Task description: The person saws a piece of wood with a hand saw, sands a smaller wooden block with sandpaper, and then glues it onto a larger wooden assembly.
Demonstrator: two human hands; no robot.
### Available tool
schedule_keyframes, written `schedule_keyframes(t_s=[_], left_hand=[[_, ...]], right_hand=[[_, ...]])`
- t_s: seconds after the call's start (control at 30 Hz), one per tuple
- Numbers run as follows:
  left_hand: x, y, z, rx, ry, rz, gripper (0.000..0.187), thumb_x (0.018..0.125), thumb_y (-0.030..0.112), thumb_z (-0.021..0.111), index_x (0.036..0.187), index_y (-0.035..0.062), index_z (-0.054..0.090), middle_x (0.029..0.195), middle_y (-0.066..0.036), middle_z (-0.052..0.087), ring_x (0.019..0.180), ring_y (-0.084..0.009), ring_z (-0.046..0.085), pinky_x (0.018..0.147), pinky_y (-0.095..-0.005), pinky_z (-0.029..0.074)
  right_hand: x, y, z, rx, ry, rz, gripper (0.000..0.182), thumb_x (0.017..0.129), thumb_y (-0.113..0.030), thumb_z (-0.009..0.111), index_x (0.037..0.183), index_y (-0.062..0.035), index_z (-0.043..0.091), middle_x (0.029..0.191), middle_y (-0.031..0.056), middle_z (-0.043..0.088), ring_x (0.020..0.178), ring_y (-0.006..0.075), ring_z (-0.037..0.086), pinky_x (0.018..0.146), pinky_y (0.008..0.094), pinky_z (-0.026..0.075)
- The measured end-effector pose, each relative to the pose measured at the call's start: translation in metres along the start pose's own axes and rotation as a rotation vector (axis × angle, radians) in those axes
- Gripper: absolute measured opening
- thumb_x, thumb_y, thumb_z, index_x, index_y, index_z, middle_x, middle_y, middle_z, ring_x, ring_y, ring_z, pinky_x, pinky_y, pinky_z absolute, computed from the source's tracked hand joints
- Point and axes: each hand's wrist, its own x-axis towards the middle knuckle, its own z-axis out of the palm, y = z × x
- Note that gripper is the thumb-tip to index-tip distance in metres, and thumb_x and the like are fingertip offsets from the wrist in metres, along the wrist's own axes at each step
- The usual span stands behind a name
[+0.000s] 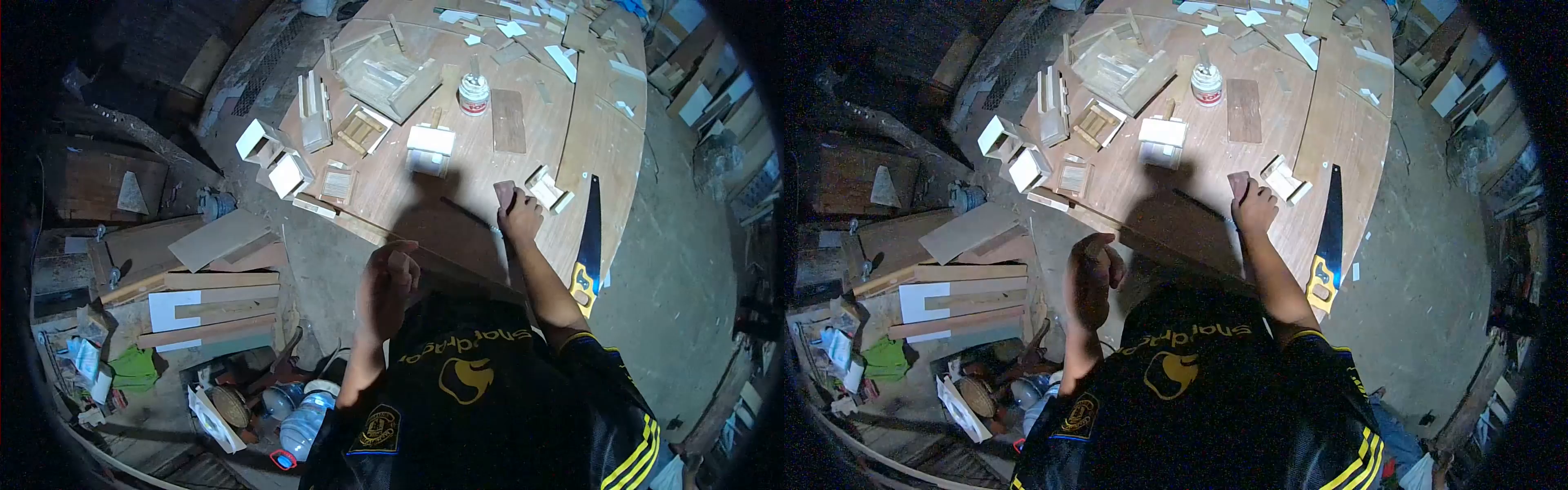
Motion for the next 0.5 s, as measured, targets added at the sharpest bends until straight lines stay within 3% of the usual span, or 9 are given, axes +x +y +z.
schedule_keyframes(t_s=[0.13, 0.17, 0.23, 0.27, 0.33, 0.37, 0.43, 0.5], left_hand=[[0.001, 0.006, 0.003, -0.035, -0.003, -0.050, 0.028, 0.100, 0.016, 0.045, 0.120, -0.0030, 0.050, 0.073, 0.000, 0.047, 0.065, -0.0070, 0.043, 0.059, -0.0216, 0.037], [0.002, 0.006, 0.005, 0.010, -0.007, -0.043, 0.033, 0.099, 0.024, 0.046, 0.119, -0.0019, 0.052, 0.071, -0.001, 0.048, 0.061, -0.0082, 0.043, 0.055, -0.0231, 0.035], [0.004, 0.010, 0.009, 0.046, -0.003, -0.030, 0.038, 0.099, 0.032, 0.048, 0.118, -0.0009, 0.053, 0.068, -0.001, 0.048, 0.058, -0.0094, 0.043, 0.052, -0.0247, 0.034], [0.005, 0.014, 0.012, 0.090, 0.013, -0.072, 0.036, 0.099, 0.031, 0.048, 0.117, -0.0006, 0.055, 0.069, -0.001, 0.049, 0.058, -0.0089, 0.043, 0.053, -0.0243, 0.034], [0.006, 0.013, 0.017, 0.123, 0.036, -0.115, 0.035, 0.100, 0.029, 0.048, 0.115, -0.0003, 0.057, 0.069, 0.000, 0.049, 0.059, -0.0085, 0.044, 0.053, -0.0240, 0.035], [0.007, 0.012, 0.018, 0.111, 0.030, -0.136, 0.034, 0.099, 0.028, 0.048, 0.114, -0.0003, 0.058, 0.070, 0.000, 0.050, 0.060, -0.0082, 0.043, 0.054, -0.0239, 0.035], [0.009, 0.011, 0.021, 0.095, 0.018, -0.151, 0.032, 0.099, 0.027, 0.049, 0.113, -0.0004, 0.059, 0.070, 0.000, 0.050, 0.060, -0.0079, 0.043, 0.055, -0.0238, 0.036], [0.012, 0.010, 0.026, 0.141, 0.010, -0.168, 0.032, 0.099, 0.027, 0.051, 0.113, 0.0001, 0.059, 0.069, 0.002, 0.049, 0.059, -0.0067, 0.041, 0.054, -0.0232, 0.035]], right_hand=[[0.002, 0.004, -0.014, 0.152, -0.092, 0.072, 0.062, 0.071, -0.026, 0.069, 0.127, -0.0133, 0.045, 0.111, 0.0209, 0.056, 0.101, 0.0405, 0.056, 0.083, 0.0497, 0.048], [0.001, 0.002, -0.020, 0.250, -0.135, 0.083, 0.063, 0.071, -0.026, 0.068, 0.127, -0.0116, 0.044, 0.110, 0.0219, 0.056, 0.100, 0.0399, 0.057, 0.085, 0.0482, 0.048], [-0.007, 0.001, -0.021, 0.506, 0.117, -0.027, 0.070, 0.066, -0.025, 0.076, 0.125, -0.0065, 0.045, 0.109, 0.0216, 0.057, 0.102, 0.0366, 0.057, 0.085, 0.0452, 0.049], [-0.002, 0.012, -0.002, 0.677, 0.029, -0.008, 0.067, 0.068, -0.024, 0.076, 0.124, -0.0041, 0.046, 0.109, 0.0197, 0.058, 0.100, 0.0330, 0.058, 0.084, 0.0424, 0.049], [-0.018, -0.007, -0.059, 1.171, -0.263, 0.148, 0.051, 0.075, -0.017, 0.073, 0.116, 0.0007, 0.050, 0.103, 0.0128, 0.061, 0.091, 0.0225, 0.061, 0.080, 0.0334, 0.049], [-0.025, -0.011, -0.078, 1.284, -0.350, 0.128, 0.045, 0.080, -0.010, 0.068, 0.119, -0.0025, 0.048, 0.097, 0.0091, 0.062, 0.084, 0.0185, 0.062, 0.077, 0.0294, 0.050], [-0.046, -0.025, -0.119, 1.664, -0.441, 0.111, 0.050, 0.081, -0.006, 0.065, 0.125, -0.0054, 0.042, 0.094, 0.0084, 0.063, 0.083, 0.0152, 0.062, 0.074, 0.0284, 0.050], [-0.060, -0.028, -0.148, 1.717, -0.512, -0.081, 0.056, 0.082, -0.003, 0.062, 0.130, -0.0074, 0.035, 0.093, 0.0063, 0.062, 0.082, 0.0127, 0.062, 0.072, 0.0271, 0.050]])
